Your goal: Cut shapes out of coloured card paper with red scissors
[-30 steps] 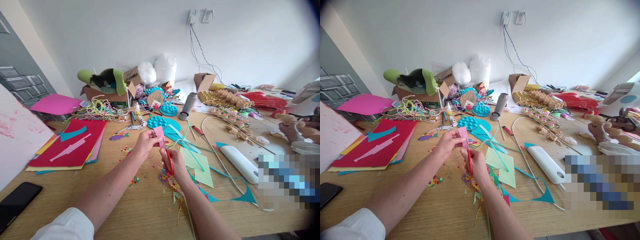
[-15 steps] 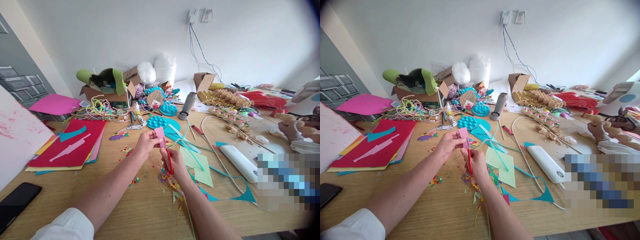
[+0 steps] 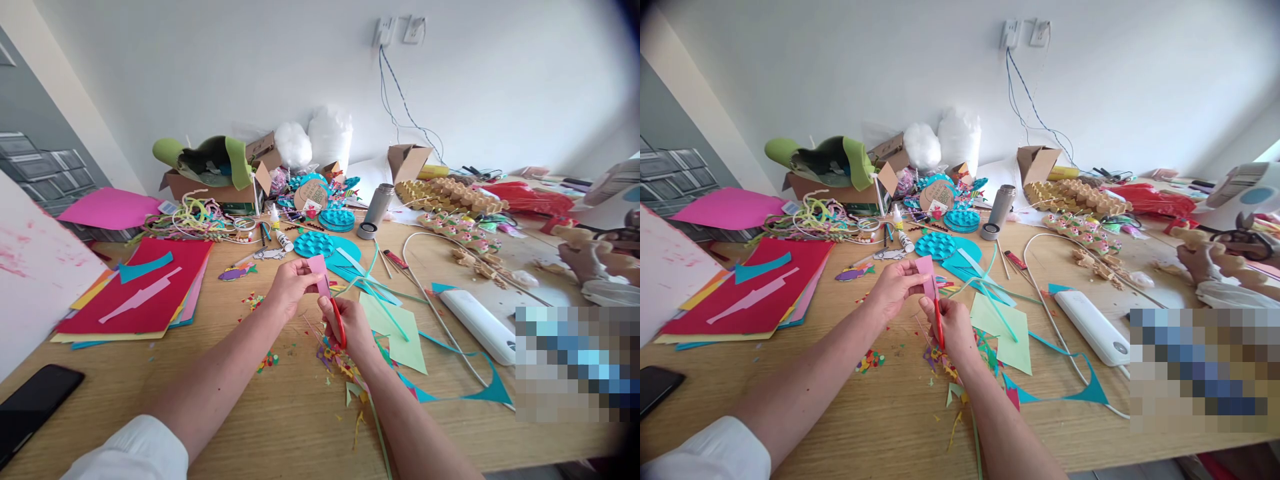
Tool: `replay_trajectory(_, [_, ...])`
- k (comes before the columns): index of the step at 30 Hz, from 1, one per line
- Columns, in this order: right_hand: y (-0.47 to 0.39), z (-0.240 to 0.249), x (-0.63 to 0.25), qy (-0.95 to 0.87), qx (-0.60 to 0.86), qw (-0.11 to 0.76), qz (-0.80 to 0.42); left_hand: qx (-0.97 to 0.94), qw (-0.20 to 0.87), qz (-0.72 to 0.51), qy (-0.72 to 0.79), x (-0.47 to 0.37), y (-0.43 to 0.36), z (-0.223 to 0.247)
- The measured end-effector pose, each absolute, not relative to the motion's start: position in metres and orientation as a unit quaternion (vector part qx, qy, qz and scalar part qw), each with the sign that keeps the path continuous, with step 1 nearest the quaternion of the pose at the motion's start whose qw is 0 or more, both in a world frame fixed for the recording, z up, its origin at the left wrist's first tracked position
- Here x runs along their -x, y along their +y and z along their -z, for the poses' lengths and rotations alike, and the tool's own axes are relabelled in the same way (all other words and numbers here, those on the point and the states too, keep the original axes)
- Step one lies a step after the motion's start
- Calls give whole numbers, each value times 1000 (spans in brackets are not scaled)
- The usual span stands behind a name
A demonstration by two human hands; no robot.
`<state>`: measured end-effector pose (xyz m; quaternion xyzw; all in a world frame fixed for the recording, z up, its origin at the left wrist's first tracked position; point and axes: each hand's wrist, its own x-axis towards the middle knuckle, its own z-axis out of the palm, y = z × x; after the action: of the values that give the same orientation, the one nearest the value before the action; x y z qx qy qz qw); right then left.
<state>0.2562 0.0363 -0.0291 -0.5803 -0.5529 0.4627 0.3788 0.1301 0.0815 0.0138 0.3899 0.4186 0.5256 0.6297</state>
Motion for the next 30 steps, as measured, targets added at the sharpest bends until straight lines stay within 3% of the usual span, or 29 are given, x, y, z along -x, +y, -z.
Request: replay_trajectory(30, [35, 26, -256, -550, 581, 385, -461, -381, 629, -528, 424, -132, 79, -16])
